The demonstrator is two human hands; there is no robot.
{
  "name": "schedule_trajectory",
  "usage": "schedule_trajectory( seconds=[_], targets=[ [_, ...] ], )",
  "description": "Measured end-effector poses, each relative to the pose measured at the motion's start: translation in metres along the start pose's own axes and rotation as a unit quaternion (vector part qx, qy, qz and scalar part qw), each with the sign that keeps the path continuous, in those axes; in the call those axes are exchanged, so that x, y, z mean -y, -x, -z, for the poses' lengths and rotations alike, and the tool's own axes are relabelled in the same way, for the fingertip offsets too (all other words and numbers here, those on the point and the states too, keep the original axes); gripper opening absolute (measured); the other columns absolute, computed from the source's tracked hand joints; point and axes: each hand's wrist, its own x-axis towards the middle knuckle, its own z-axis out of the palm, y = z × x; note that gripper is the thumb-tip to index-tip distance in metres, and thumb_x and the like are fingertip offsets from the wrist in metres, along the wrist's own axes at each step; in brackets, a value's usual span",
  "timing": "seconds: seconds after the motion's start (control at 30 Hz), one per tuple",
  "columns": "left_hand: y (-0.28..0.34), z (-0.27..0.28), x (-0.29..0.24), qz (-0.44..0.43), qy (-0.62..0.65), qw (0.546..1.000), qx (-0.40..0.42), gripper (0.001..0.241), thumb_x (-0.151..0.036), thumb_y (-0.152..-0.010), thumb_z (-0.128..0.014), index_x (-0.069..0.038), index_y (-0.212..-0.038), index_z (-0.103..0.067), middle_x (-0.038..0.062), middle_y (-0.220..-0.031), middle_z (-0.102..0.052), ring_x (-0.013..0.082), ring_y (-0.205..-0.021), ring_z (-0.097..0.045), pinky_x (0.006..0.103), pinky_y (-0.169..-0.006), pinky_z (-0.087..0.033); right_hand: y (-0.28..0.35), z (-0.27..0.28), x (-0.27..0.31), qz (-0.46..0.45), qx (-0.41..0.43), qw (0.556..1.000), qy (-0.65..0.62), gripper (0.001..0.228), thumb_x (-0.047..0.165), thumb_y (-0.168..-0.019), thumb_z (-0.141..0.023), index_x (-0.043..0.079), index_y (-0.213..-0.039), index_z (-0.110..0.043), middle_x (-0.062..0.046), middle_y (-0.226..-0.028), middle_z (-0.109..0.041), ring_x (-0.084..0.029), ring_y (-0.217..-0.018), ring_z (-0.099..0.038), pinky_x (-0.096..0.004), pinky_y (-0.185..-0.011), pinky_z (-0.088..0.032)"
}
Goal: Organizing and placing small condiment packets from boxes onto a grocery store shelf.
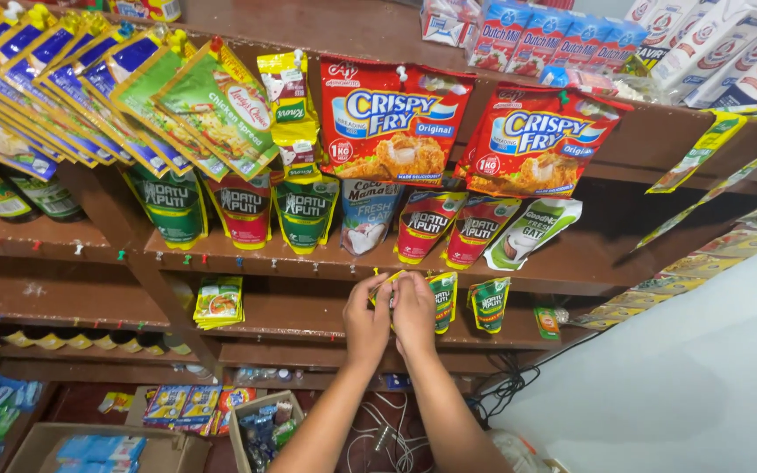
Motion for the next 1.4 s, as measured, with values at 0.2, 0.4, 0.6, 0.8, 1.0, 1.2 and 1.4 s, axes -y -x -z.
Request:
schedule_trajectory(
  seconds=[0.2, 0.4, 0.6, 0.8, 1.0, 1.2, 1.4],
  targets=[
    [0.023, -0.012, 0.037, 0.090, 0.116, 0.988, -0.036, 0.034, -0.014, -0.099, -0.068, 0.002, -0.120, -0.047, 0.012, -0.116, -0.056, 0.0192, -0.104, -0.061, 0.0326, -0.090, -0.056, -0.002, -0.008, 0.004, -0.028, -0.040, 0.999, 0.016, 0.027, 0.018, -0.104, -0.050, 0.004, -0.081, -0.057, 0.003, -0.064, -0.047, -0.007, -0.057, -0.041, -0.026, -0.052, -0.034],
    [0.013, -0.011, 0.042, 0.216, 0.138, 0.964, 0.070, 0.031, -0.025, -0.100, -0.060, -0.004, -0.120, -0.051, 0.005, -0.106, -0.065, 0.0122, -0.089, -0.061, 0.0288, -0.075, -0.053, 0.001, -0.010, 0.020, -0.097, -0.028, 0.995, -0.009, 0.024, 0.018, -0.103, -0.050, 0.004, -0.086, -0.057, -0.001, -0.061, -0.048, -0.010, -0.047, -0.038, -0.028, -0.041, -0.030],
    [0.020, -0.011, 0.057, 0.195, 0.216, 0.949, 0.123, 0.029, -0.027, -0.106, -0.056, -0.003, -0.122, -0.052, 0.006, -0.105, -0.063, 0.0109, -0.094, -0.057, 0.0296, -0.083, -0.051, 0.007, 0.017, 0.027, -0.096, 0.099, 0.989, 0.045, 0.026, 0.026, -0.102, -0.053, 0.004, -0.111, -0.063, -0.001, -0.075, -0.061, -0.006, -0.050, -0.049, -0.024, -0.044, -0.042],
    [0.022, -0.002, 0.053, 0.189, 0.138, 0.963, 0.134, 0.035, -0.032, -0.106, -0.053, -0.004, -0.127, -0.051, 0.011, -0.116, -0.067, 0.0145, -0.107, -0.061, 0.0331, -0.092, -0.051, 0.035, 0.027, 0.021, 0.163, 0.014, 0.951, 0.263, 0.028, 0.015, -0.097, -0.071, 0.000, -0.119, -0.062, -0.004, -0.067, -0.066, -0.005, -0.058, -0.059, -0.024, -0.053, -0.049],
    [0.021, 0.001, 0.039, 0.208, 0.143, 0.959, 0.132, 0.037, -0.029, -0.103, -0.054, -0.004, -0.129, -0.047, 0.011, -0.120, -0.065, 0.0153, -0.109, -0.062, 0.0343, -0.093, -0.052, 0.050, 0.000, 0.068, 0.085, -0.026, 0.959, 0.269, 0.043, 0.020, -0.098, -0.061, 0.008, -0.139, -0.059, -0.005, -0.070, -0.075, -0.008, -0.049, -0.060, -0.025, -0.048, -0.049],
    [0.022, 0.001, 0.052, 0.174, 0.161, 0.961, 0.142, 0.029, -0.024, -0.106, -0.053, -0.002, -0.125, -0.051, 0.011, -0.115, -0.066, 0.0159, -0.107, -0.062, 0.0333, -0.094, -0.051, 0.033, 0.007, 0.029, 0.187, -0.020, 0.957, 0.221, 0.038, 0.019, -0.103, -0.063, 0.002, -0.137, -0.060, -0.007, -0.079, -0.078, -0.004, -0.073, -0.073, -0.021, -0.067, -0.055],
    [0.022, 0.001, 0.055, 0.148, 0.143, 0.968, 0.146, 0.029, -0.025, -0.107, -0.054, -0.002, -0.125, -0.053, 0.011, -0.115, -0.067, 0.0160, -0.107, -0.062, 0.0333, -0.094, -0.050, 0.026, -0.002, 0.010, 0.145, -0.050, 0.979, 0.132, 0.031, 0.017, -0.106, -0.058, 0.001, -0.132, -0.061, -0.009, -0.080, -0.074, -0.008, -0.070, -0.065, -0.024, -0.062, -0.050]
  ],
)
